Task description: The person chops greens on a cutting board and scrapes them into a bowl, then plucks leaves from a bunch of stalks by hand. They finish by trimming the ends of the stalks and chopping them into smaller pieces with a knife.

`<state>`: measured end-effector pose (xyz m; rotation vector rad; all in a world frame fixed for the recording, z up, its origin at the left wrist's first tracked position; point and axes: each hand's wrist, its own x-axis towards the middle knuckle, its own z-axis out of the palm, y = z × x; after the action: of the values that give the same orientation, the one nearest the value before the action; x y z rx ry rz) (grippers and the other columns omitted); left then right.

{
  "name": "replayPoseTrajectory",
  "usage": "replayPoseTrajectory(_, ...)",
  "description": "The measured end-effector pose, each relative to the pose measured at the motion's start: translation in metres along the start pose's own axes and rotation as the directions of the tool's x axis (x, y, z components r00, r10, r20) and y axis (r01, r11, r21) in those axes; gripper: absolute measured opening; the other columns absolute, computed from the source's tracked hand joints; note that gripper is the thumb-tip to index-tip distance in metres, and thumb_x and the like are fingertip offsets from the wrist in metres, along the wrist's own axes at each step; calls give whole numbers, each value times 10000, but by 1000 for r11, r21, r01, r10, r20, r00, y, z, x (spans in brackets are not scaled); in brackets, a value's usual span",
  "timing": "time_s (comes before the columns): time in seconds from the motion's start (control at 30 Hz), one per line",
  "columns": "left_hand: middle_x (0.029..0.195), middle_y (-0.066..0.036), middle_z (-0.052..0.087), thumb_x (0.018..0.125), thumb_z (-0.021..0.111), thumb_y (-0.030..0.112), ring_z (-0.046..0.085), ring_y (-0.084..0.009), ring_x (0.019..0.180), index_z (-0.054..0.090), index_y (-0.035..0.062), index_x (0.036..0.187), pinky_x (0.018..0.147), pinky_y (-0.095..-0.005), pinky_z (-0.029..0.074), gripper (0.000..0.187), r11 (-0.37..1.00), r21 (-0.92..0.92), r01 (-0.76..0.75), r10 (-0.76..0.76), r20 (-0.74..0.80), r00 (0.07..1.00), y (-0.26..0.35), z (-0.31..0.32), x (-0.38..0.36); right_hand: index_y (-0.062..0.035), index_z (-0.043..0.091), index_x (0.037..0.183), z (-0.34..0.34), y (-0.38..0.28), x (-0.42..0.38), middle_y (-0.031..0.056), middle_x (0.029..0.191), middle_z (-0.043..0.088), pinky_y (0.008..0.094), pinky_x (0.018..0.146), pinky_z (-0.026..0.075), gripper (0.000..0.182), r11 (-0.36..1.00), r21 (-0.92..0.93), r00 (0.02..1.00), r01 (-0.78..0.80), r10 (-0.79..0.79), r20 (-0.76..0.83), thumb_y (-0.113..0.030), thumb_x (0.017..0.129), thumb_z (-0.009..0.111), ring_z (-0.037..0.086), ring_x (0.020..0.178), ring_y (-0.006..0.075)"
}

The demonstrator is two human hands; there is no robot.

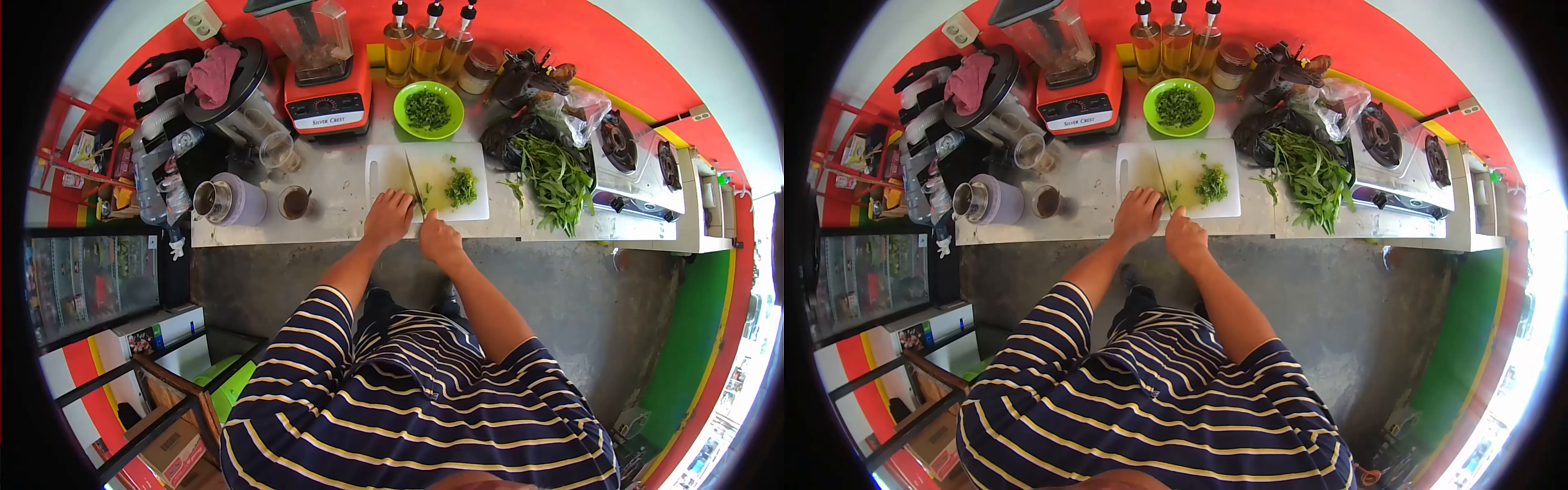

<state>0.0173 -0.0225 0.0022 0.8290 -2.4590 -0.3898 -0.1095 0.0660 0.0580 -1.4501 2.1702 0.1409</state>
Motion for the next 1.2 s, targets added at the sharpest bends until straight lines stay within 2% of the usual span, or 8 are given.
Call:
replayPoseTrajectory(0.23, 955, -106, 591, 928, 605, 138, 557, -313, 939, 591, 61, 997, 830, -435, 447, 105, 1000, -22, 13, -12, 23, 1000, 0, 0, 0, 18, 413, 1195, 17, -6, -8, 276, 1064, 716, 486, 898, 565, 310, 979, 178, 994, -99, 90, 55, -226, 1023, 498, 711, 1030, 408)
replayPoseTrajectory(0.3, 954, -105, 591, 928, 603, 135, 557, -313, 937, 591, 63, 990, 829, -435, 447, 96, 1000, -12, 10, -10, 22, 1000, 0, 0, 0, 23, 416, 1172, 13, -1, 0, 310, 1045, 701, 546, 914, 532, 363, 980, 194, 999, -44, 40, 22, -302, 1028, 491, 689, 1015, 476)
replayPoseTrajectory(0.53, 969, -81, 599, 952, 593, 164, 563, -281, 961, 598, 72, 1037, 865, -407, 455, 125, 999, -14, 52, -51, 56, 997, 0, 0, 0, 10, 420, 1154, 11, 7, -18, 319, 997, 699, 570, 896, 525, 331, 976, 213, 998, -41, 29, 59, -287, 1032, 498, 685, 988, 494)
replayPoseTrajectory(0.73, 965, -109, 583, 933, 619, 176, 558, -330, 944, 590, 62, 1000, 834, -440, 444, 136, 995, -73, 61, -62, -18, 998, -2, 1, 0, -2, 435, 1173, 20, 0, -15, 309, 993, 710, 573, 886, 532, 352, 957, 278, 995, -89, 100, -26, -318, 1034, 501, 693, 963, 494)
replayPoseTrajectory(0.8, 974, -110, 581, 934, 623, 191, 554, -332, 951, 590, 62, 1002, 838, -443, 442, 150, 993, -99, 70, -74, -43, 996, 1, 2, 2, -5, 434, 1130, 14, 10, -16, 345, 983, 686, 611, 861, 509, 345, 931, 352, 994, -93, 109, -26, -329, 1034, 506, 660, 970, 536)
replayPoseTrajectory(1.0, 989, -97, 571, 919, 629, 216, 533, -311, 966, 587, 66, 996, 850, -444, 418, 174, 996, -33, 88, -87, 31, 996, 0, -1, 0, -27, 444, 1161, 9, 40, -21, 317, 1019, 700, 599, 877, 518, 352, 920, 341, 970, -193, 231, -72, -348, 1032, 504, 670, 981, 522)
replayPoseTrajectory(1.13, 989, -90, 566, 903, 598, 169, 532, -300, 959, 585, 72, 987, 866, -436, 402, 129, 998, -42, 41, -39, 42, 998, -2, -4, -2, -15, 446, 1164, 7, 39, -23, 323, 1007, 697, 607, 865, 512, 369, 916, 355, 960, -187, 247, -131, -354, 1030, 504, 662, 971, 534)
replayPoseTrajectory(1.2, 992, -86, 564, 906, 585, 173, 533, -293, 966, 583, 76, 986, 880, -440, 398, 126, 998, -47, 48, -45, 57, 997, -4, -3, -2, -1, 464, 1142, 8, 32, -28, 342, 960, 688, 619, 844, 505, 364, 909, 405, 973, -94, 171, -157, -341, 1023, 518, 654, 939, 549)
